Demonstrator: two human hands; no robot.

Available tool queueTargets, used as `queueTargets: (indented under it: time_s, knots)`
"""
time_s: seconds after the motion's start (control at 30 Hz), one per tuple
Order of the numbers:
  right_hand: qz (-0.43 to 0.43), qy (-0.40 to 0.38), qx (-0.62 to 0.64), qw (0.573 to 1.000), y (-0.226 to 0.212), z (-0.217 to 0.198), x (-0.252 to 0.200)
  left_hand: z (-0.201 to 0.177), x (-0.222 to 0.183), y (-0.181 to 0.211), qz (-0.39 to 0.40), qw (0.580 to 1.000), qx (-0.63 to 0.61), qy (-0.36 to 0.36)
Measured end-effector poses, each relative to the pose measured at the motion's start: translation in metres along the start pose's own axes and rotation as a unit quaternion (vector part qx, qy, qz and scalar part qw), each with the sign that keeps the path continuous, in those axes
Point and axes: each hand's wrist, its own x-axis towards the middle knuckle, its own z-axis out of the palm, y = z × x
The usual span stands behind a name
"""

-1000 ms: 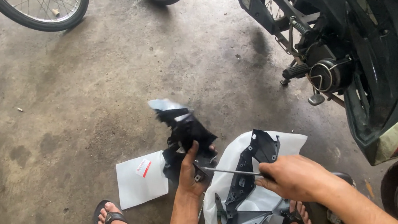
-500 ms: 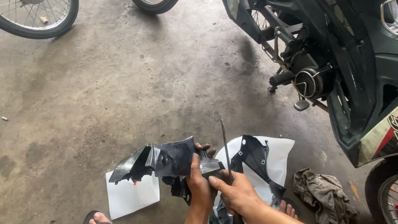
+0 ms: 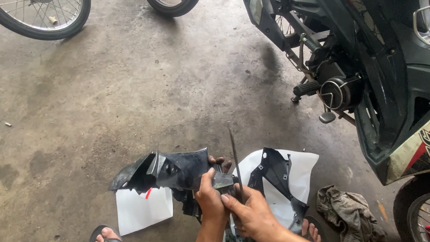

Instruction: Repairing and fitting plastic motorcycle fairing pieces using a screwdriver.

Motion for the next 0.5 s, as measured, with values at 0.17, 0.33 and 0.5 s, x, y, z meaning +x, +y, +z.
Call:
queueTargets:
  time_s: [0.17,0.33,0.5]
  knots:
    - [-0.109,-0.028,-0.088,0.990,-0.003,-0.020,0.001,-0.023,0.021,-0.007,-0.024,0.999,0.034,0.001]
    - [-0.218,-0.053,-0.314,0.923,-0.004,-0.039,-0.013,-0.072,0.073,0.024,0.016,0.991,-0.129,0.009]
    - [0.066,0.066,-0.186,0.978,0.037,-0.044,0.023,-0.108,0.096,0.025,0.046,0.997,-0.023,0.051]
